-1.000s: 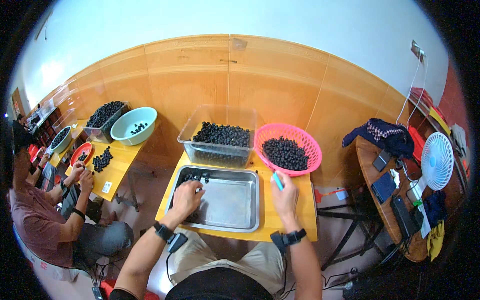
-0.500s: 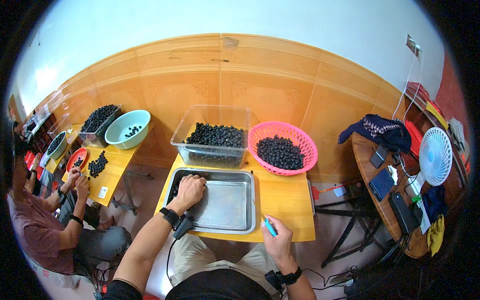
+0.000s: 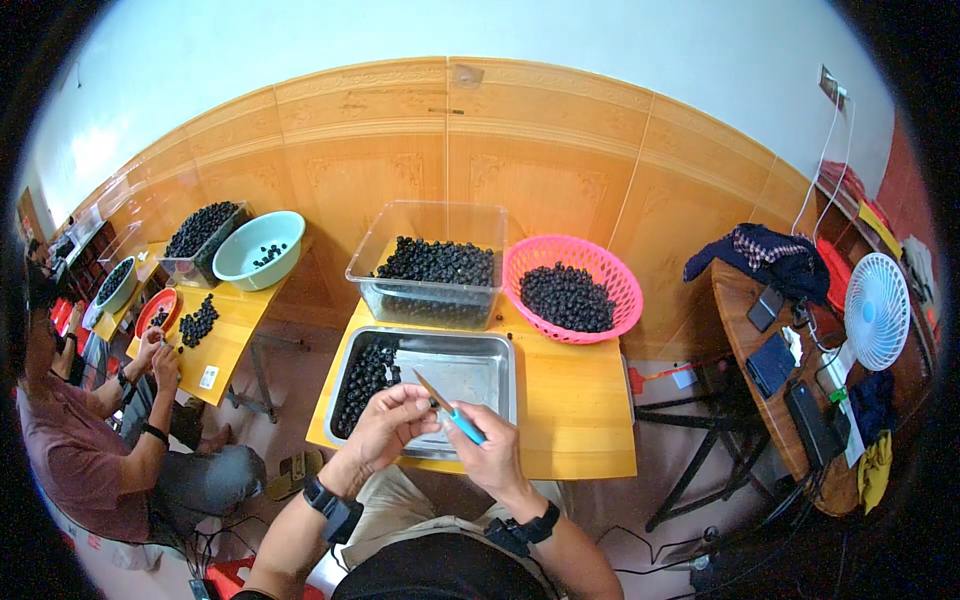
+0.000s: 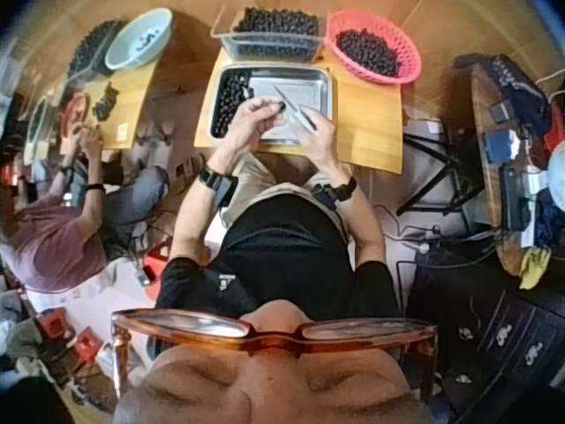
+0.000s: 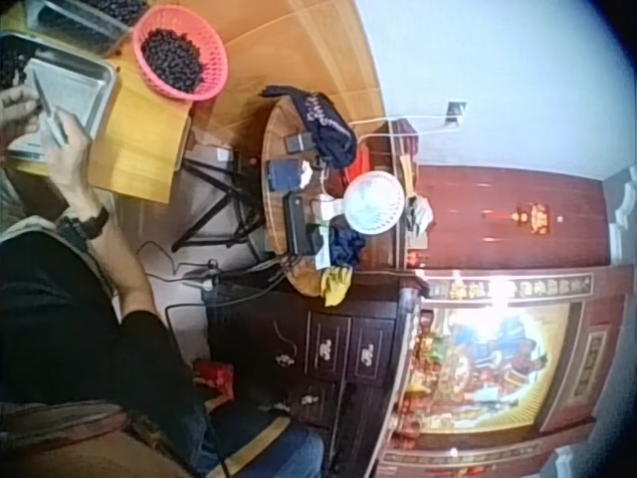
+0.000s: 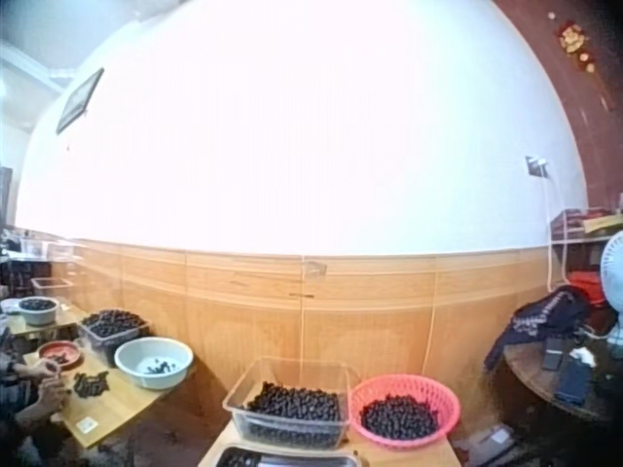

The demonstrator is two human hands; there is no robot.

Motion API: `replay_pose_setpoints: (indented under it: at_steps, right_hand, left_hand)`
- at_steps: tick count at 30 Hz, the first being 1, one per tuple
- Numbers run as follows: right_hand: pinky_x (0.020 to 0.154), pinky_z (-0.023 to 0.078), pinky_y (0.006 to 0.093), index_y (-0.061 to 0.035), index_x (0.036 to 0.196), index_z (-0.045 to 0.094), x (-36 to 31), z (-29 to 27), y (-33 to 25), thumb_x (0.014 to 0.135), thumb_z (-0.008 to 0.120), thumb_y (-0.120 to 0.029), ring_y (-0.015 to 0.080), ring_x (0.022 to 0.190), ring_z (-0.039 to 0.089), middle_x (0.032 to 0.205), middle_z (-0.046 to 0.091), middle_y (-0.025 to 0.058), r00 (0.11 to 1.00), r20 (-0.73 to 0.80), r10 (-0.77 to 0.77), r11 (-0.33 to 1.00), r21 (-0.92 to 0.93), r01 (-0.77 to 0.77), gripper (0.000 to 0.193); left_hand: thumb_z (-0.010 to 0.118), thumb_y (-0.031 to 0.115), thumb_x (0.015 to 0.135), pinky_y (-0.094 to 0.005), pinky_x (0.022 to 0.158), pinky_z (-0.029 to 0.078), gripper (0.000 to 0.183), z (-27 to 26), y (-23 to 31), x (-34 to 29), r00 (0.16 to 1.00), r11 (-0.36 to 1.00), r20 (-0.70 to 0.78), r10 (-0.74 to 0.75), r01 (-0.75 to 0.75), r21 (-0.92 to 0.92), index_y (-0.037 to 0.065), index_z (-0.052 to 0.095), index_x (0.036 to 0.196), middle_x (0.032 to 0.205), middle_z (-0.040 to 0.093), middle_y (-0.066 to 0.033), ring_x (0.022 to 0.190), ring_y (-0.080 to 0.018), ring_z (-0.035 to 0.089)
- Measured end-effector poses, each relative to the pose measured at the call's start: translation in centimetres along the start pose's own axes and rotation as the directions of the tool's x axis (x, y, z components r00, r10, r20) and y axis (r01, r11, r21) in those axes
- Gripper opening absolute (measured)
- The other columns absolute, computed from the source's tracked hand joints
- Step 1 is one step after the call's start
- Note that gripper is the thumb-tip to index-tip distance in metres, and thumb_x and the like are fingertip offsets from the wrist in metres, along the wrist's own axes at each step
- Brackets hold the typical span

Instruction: Picking grapes from bunches and trimming stems with a small knife.

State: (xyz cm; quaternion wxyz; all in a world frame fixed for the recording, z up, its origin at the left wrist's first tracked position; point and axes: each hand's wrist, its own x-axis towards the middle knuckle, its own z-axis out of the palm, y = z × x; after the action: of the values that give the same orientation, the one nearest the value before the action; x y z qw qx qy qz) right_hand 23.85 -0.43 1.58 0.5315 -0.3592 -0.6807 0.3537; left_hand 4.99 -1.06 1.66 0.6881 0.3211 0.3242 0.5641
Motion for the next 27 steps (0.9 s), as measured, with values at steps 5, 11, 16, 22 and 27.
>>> replay_pose_setpoints:
  at_steps: [5, 11, 16, 22, 27]
  right_hand:
    - [0.066, 0.049, 0.0250, 0.0015, 0.111, 0.071, -0.1, 1.2, 0.6, 0.093, 0.073, -0.009, 0.0080, 0.075, 0.060, 0.087, 0.070, 0.0062, 0.998, 0.022, -0.054, 0.997, 0.063, 0.052, 0.021]
    - [0.069, 0.052, 0.0275, 0.0012, 0.112, 0.071, -0.7, 1.2, 0.3, 0.091, 0.074, -0.010, 0.0144, 0.080, 0.067, 0.091, 0.071, 0.0107, 0.996, 0.085, 0.009, 1.000, 0.026, -0.011, 0.024]
    - [0.068, 0.052, 0.0274, 0.0011, 0.111, 0.071, -1.2, 1.1, 0.5, 0.092, 0.075, -0.015, 0.0136, 0.079, 0.067, 0.092, 0.072, 0.0111, 0.987, 0.130, 0.096, 0.984, 0.135, -0.114, 0.025]
    - [0.066, 0.052, 0.0307, 0.0024, 0.114, 0.070, -1.4, 0.8, -0.8, 0.095, 0.071, -0.023, 0.0195, 0.077, 0.069, 0.090, 0.070, 0.0139, 0.987, 0.140, -0.082, 0.997, 0.023, 0.080, 0.032]
    - [0.063, 0.051, 0.0350, 0.0033, 0.115, 0.069, -2.2, 0.2, -0.7, 0.097, 0.068, -0.030, 0.0272, 0.071, 0.068, 0.084, 0.067, 0.0165, 0.974, 0.203, -0.104, 0.982, -0.134, 0.133, 0.038]
  left_hand:
    - [0.062, 0.011, 0.100, -0.0317, 0.085, 0.060, 0.013, 0.8, -0.6, -2.0, 0.999, 0.989, 0.040, -0.030, 0.035, -0.142, 0.004, 0.065, 0.110, 0.098, 0.070, -0.0063, 0.087, -0.0146, 0.069]
    - [0.062, 0.013, 0.100, -0.0310, 0.085, 0.060, 0.016, 0.6, -1.5, -3.0, 1.000, 0.987, 0.010, -0.014, 0.016, -0.163, 0.003, 0.067, 0.112, 0.096, 0.071, -0.0061, 0.087, -0.0137, 0.069]
    - [0.062, 0.014, 0.100, -0.0297, 0.084, 0.060, 0.020, 0.2, -2.3, -3.1, 1.000, 0.988, -0.006, -0.008, 0.007, -0.155, 0.002, 0.067, 0.115, 0.098, 0.071, -0.0058, 0.087, -0.0122, 0.069]
    - [0.062, 0.015, 0.101, -0.0284, 0.083, 0.060, 0.020, 0.0, -2.5, -4.0, 0.999, 0.973, -0.036, 0.010, -0.018, -0.229, 0.002, 0.067, 0.115, 0.098, 0.071, -0.0049, 0.086, -0.0115, 0.068]
    - [0.061, 0.016, 0.101, -0.0288, 0.083, 0.061, 0.021, 0.1, -2.7, -4.7, 0.998, 0.954, -0.045, 0.042, -0.053, -0.296, 0.003, 0.065, 0.118, 0.098, 0.070, -0.0048, 0.088, -0.0112, 0.067]
